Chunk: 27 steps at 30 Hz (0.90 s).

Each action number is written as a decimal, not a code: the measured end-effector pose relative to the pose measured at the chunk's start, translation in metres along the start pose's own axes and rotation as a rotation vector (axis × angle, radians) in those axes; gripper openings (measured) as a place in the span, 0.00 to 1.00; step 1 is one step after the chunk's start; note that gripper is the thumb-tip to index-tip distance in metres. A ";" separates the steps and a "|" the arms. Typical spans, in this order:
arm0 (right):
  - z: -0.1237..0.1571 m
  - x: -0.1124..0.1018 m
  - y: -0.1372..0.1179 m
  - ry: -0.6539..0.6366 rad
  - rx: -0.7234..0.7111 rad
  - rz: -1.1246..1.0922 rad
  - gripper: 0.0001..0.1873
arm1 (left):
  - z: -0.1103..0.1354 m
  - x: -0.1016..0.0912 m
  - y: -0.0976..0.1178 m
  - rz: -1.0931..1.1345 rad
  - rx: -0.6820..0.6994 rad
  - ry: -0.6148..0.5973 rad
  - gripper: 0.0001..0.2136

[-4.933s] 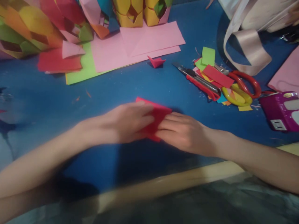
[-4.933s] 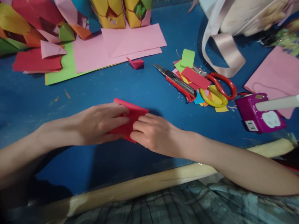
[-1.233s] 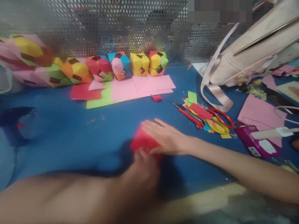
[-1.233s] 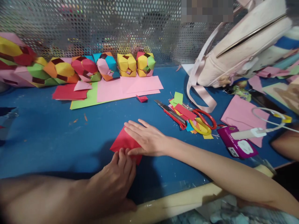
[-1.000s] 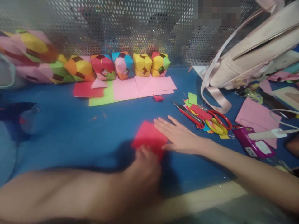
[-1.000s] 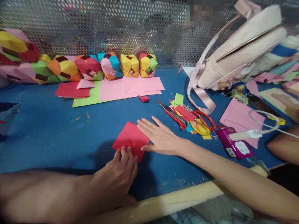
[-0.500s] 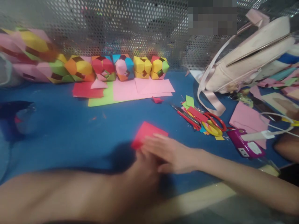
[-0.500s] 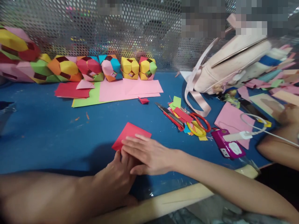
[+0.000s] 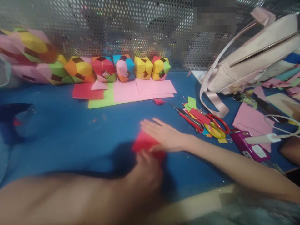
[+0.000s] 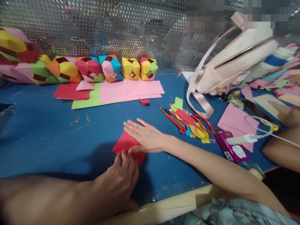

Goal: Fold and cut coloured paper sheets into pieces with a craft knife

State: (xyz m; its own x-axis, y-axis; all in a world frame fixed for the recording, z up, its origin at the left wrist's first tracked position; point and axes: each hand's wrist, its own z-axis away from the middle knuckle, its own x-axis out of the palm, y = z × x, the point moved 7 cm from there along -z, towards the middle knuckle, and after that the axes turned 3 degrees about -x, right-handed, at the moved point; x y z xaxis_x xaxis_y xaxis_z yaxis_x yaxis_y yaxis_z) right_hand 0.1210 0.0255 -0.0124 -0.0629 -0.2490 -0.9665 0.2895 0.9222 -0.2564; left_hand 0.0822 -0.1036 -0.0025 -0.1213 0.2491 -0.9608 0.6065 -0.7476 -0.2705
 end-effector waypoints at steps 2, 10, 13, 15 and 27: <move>0.010 0.001 0.003 -0.009 0.039 0.034 0.48 | -0.001 -0.001 -0.001 -0.006 -0.006 0.002 0.35; 0.056 -0.006 0.010 0.027 0.204 0.082 0.39 | -0.009 -0.003 -0.005 -0.007 0.008 -0.105 0.37; 0.053 -0.019 0.005 0.170 0.336 0.079 0.28 | -0.009 -0.005 -0.005 -0.012 0.023 -0.134 0.38; 0.048 -0.026 0.003 0.240 0.432 0.080 0.23 | -0.009 -0.008 -0.006 -0.015 0.033 -0.125 0.37; 0.044 -0.027 0.017 0.323 0.657 -0.370 0.04 | -0.015 -0.014 -0.016 0.039 0.023 -0.014 0.27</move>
State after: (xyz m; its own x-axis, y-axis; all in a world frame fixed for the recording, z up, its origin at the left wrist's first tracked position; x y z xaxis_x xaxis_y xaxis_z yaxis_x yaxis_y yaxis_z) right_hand 0.1698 0.0343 0.0099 -0.5072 -0.3133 -0.8029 0.6901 0.4104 -0.5961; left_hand 0.0859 -0.0861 0.0157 -0.1088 0.2114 -0.9713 0.5926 -0.7707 -0.2341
